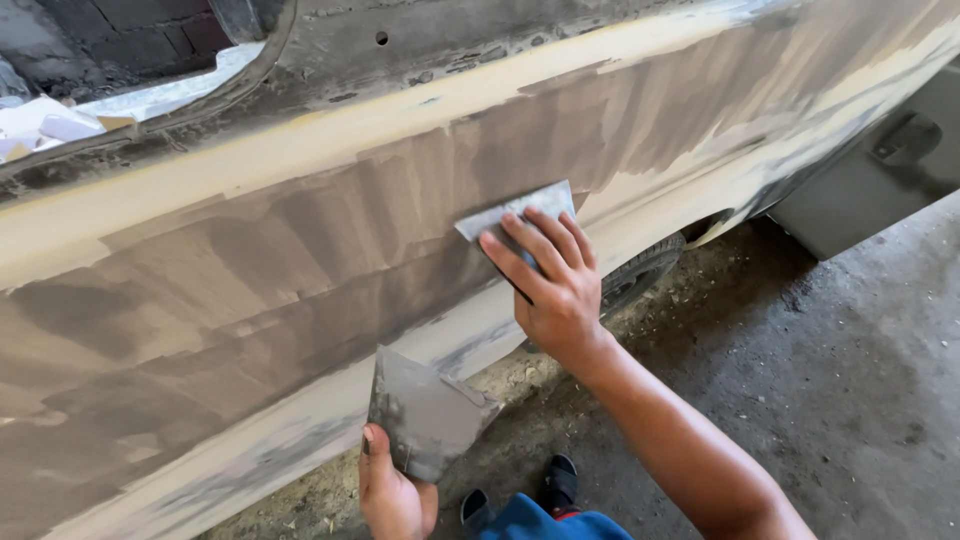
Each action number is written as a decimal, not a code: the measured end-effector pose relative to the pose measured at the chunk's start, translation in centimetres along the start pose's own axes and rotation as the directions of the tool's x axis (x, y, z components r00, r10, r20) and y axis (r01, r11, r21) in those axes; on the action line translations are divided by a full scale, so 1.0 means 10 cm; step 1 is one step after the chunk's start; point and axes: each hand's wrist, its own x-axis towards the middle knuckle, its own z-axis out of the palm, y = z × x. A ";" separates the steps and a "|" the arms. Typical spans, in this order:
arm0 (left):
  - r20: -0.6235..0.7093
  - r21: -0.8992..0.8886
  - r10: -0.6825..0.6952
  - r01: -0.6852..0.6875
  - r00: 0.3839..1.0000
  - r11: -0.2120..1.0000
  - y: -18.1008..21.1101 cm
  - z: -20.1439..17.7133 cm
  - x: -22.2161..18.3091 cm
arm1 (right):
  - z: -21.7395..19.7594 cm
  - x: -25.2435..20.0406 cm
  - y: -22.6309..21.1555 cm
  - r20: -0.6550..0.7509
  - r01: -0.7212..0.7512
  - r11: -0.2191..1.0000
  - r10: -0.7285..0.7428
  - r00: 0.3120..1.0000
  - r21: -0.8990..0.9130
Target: The person scoops body filler from a container onto a putty knife and applies it to the side panel of a vehicle using a spreader. They repeatedly smooth the filler across the surface and scrape excess material back onto the knife.
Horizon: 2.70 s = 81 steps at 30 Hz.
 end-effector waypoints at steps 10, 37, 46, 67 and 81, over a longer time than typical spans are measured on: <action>-0.040 -0.019 0.030 -0.031 0.999 0.999 -0.10 -0.15 0.10 | 0.34 -0.57 -0.01 0.148 0.003 1.000 -0.007 0.989 0.031; 0.080 -0.036 -0.046 0.049 0.996 0.998 -0.42 0.18 0.14 | 0.36 -0.87 0.54 0.065 -0.163 0.982 0.157 0.985 0.093; 0.116 0.190 0.154 -0.174 0.981 0.966 -0.83 0.14 0.36 | -0.78 -0.80 0.30 0.565 -0.770 0.513 0.531 0.632 0.379; 0.354 0.614 0.282 -0.449 0.892 0.649 -1.35 0.51 -0.10 | -0.53 -1.52 0.90 0.834 -0.839 -0.302 0.477 0.279 0.453; 0.670 0.648 0.303 -0.733 0.678 0.209 -0.73 1.21 -0.47 | -0.30 -1.36 0.69 0.875 -0.788 -0.412 0.367 0.315 0.457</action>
